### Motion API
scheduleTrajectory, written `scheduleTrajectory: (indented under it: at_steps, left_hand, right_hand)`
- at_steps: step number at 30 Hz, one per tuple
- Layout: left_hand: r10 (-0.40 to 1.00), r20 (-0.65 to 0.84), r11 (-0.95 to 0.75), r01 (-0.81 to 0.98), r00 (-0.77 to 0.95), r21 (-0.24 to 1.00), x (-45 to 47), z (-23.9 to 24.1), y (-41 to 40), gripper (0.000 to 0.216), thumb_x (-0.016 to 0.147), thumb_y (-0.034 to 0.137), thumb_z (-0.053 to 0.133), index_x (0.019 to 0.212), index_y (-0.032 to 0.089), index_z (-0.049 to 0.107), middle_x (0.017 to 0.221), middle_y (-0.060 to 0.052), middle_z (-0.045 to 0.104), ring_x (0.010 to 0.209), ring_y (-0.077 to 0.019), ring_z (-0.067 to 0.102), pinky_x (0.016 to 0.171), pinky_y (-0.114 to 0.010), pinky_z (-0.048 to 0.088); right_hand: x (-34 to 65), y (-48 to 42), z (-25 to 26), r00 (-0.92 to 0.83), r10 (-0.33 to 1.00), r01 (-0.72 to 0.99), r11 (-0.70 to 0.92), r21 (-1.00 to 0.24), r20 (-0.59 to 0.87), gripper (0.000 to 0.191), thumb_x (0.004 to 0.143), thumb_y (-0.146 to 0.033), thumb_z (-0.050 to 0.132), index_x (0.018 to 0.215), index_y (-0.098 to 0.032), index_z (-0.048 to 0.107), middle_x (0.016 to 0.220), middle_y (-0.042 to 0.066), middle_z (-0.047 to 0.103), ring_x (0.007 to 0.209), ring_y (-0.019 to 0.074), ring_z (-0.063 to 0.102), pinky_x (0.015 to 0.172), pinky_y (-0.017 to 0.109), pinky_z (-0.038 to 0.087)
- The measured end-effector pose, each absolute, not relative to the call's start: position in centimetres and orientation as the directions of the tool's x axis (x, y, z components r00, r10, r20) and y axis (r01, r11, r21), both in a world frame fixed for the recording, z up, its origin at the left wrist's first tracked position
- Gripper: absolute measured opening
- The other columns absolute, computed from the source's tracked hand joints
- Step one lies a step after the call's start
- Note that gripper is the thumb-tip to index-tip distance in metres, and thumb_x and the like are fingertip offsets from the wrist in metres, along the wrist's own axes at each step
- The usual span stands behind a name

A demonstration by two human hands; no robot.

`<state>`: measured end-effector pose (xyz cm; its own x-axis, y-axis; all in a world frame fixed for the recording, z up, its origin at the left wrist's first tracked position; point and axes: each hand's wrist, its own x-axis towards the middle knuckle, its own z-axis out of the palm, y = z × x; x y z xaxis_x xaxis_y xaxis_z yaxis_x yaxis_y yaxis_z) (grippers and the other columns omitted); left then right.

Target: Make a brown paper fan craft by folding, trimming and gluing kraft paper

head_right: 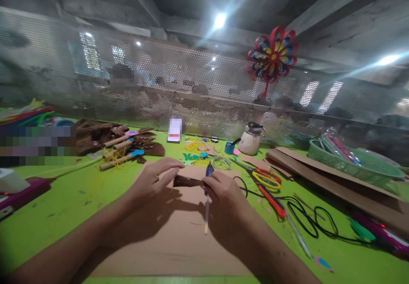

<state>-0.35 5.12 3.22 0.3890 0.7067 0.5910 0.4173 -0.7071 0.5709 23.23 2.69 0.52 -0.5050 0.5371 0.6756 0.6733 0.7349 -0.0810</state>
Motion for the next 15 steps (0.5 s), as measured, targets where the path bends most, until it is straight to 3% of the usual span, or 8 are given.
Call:
scheduleTrajectory:
  at_steps: [6, 15]
  left_hand:
    - [0.721, 0.43, -0.688, 0.488, 0.543, 0.537, 0.0, 3.1, 4.4, 0.024, 0.087, 0.026, 0.048, 0.093, 0.017, 0.069, 0.09, -0.007, 0.071, 0.085, -0.0196, 0.061, 0.077, -0.032, 0.044]
    - [0.707, 0.334, -0.623, 0.326, 0.623, 0.711, -0.2, 4.1, 4.0, 0.02, 0.085, 0.025, 0.054, 0.1, 0.02, 0.066, 0.086, -0.003, 0.065, 0.08, -0.0159, 0.056, 0.073, -0.029, 0.044]
  right_hand:
    - [23.0, 2.2, 0.5, -0.537, 0.395, 0.607, 0.794, 0.017, 0.745, 0.028, 0.089, -0.006, 0.049, 0.113, -0.016, 0.058, 0.085, 0.009, 0.063, 0.074, 0.0197, 0.055, 0.064, 0.032, 0.046]
    - [23.4, 1.7, 0.8, -0.43, 0.385, 0.602, 0.796, -0.058, 0.816, 0.036, 0.087, -0.001, 0.049, 0.115, -0.02, 0.06, 0.089, 0.01, 0.062, 0.081, 0.0211, 0.058, 0.068, 0.035, 0.051]
